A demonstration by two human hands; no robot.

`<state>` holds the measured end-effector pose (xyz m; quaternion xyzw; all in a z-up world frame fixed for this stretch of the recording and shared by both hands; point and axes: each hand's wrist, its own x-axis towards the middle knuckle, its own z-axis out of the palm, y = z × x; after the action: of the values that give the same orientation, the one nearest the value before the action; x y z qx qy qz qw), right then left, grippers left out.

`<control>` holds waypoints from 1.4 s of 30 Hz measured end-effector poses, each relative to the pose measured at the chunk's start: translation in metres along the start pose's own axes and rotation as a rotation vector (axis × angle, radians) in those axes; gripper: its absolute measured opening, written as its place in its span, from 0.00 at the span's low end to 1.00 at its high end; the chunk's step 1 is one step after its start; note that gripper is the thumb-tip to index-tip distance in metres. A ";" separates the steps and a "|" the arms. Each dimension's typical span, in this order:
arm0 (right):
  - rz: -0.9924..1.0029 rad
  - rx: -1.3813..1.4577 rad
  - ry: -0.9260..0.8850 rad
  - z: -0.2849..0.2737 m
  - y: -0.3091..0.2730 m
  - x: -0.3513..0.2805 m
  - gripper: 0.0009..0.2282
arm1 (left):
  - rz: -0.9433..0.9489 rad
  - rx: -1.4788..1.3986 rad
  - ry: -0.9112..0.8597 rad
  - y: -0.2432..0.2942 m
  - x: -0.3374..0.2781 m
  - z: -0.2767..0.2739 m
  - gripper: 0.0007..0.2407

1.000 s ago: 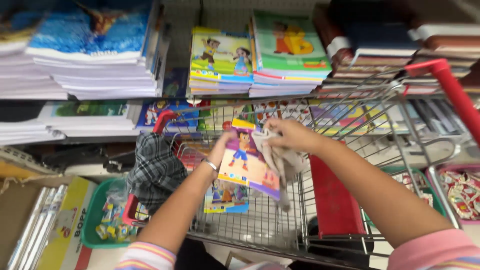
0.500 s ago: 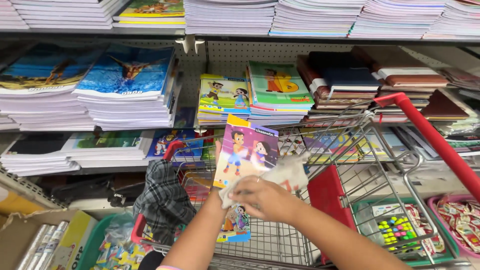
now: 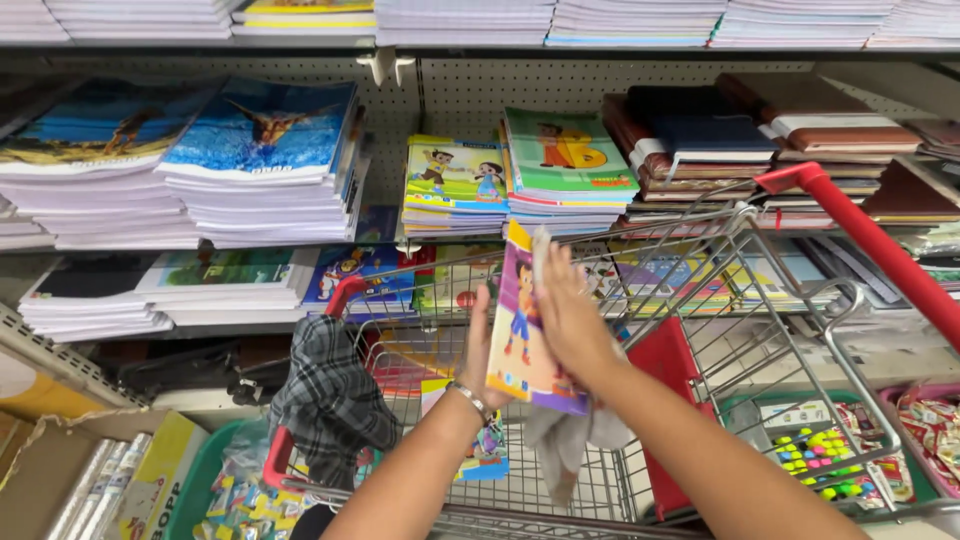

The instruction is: Selecting, wiping, and placing notebooks and planners into a shopping cart in a store.

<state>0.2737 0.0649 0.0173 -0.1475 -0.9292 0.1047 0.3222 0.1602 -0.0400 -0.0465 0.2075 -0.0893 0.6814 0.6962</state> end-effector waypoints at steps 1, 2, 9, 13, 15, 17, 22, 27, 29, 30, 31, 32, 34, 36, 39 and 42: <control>-0.001 -0.004 0.010 0.007 -0.007 -0.013 0.24 | -0.006 0.006 -0.006 0.003 0.001 -0.005 0.37; -0.169 0.101 -0.102 0.014 -0.014 -0.026 0.24 | -0.029 -0.075 -0.105 0.006 0.002 -0.011 0.37; -0.390 -0.321 -0.043 -0.003 -0.034 0.007 0.21 | 0.091 0.112 0.219 -0.009 0.001 0.080 0.39; -0.108 -0.165 0.084 -0.012 0.009 0.016 0.21 | -0.007 0.132 0.292 -0.021 0.006 0.042 0.37; 0.273 0.047 0.178 0.006 0.041 0.008 0.20 | 0.015 0.215 0.320 -0.021 0.009 0.034 0.32; 0.320 0.121 0.124 0.015 0.029 -0.007 0.23 | 0.176 0.178 0.236 0.003 0.005 -0.024 0.30; 0.118 0.275 0.209 0.033 0.006 -0.005 0.23 | 0.438 0.122 0.408 0.025 0.001 0.061 0.29; 0.764 0.994 0.040 0.007 0.015 0.008 0.19 | 0.306 0.336 0.394 0.058 -0.010 0.028 0.27; 0.708 1.035 0.133 -0.007 0.023 0.013 0.17 | 0.273 0.488 0.561 0.061 -0.007 0.015 0.26; 0.655 1.074 0.227 -0.014 0.028 0.015 0.15 | 0.233 0.638 0.729 0.062 -0.005 0.007 0.25; 0.656 1.071 0.227 -0.023 0.023 0.014 0.15 | 0.232 0.636 0.729 0.059 -0.003 -0.002 0.25; 0.532 1.068 0.249 -0.032 0.018 0.013 0.14 | 0.180 0.813 0.855 0.056 -0.001 -0.011 0.28; 0.408 1.064 0.273 -0.043 0.006 0.012 0.13 | 0.124 0.995 0.977 0.044 0.005 0.006 0.31; 0.325 0.449 0.108 -0.046 -0.008 0.009 0.13 | 0.189 0.266 0.858 0.024 0.009 0.058 0.35; -0.201 0.513 -0.159 -0.029 -0.012 -0.004 0.12 | 0.179 0.262 0.804 0.021 0.007 0.056 0.34; -0.193 0.537 -0.429 -0.029 -0.016 -0.005 0.16 | 0.159 0.255 0.714 0.019 0.003 0.051 0.32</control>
<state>0.2921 0.0506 0.0411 0.0561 -0.9248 0.3428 0.1552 0.1498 -0.0583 0.0034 0.0347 0.2284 0.7682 0.5971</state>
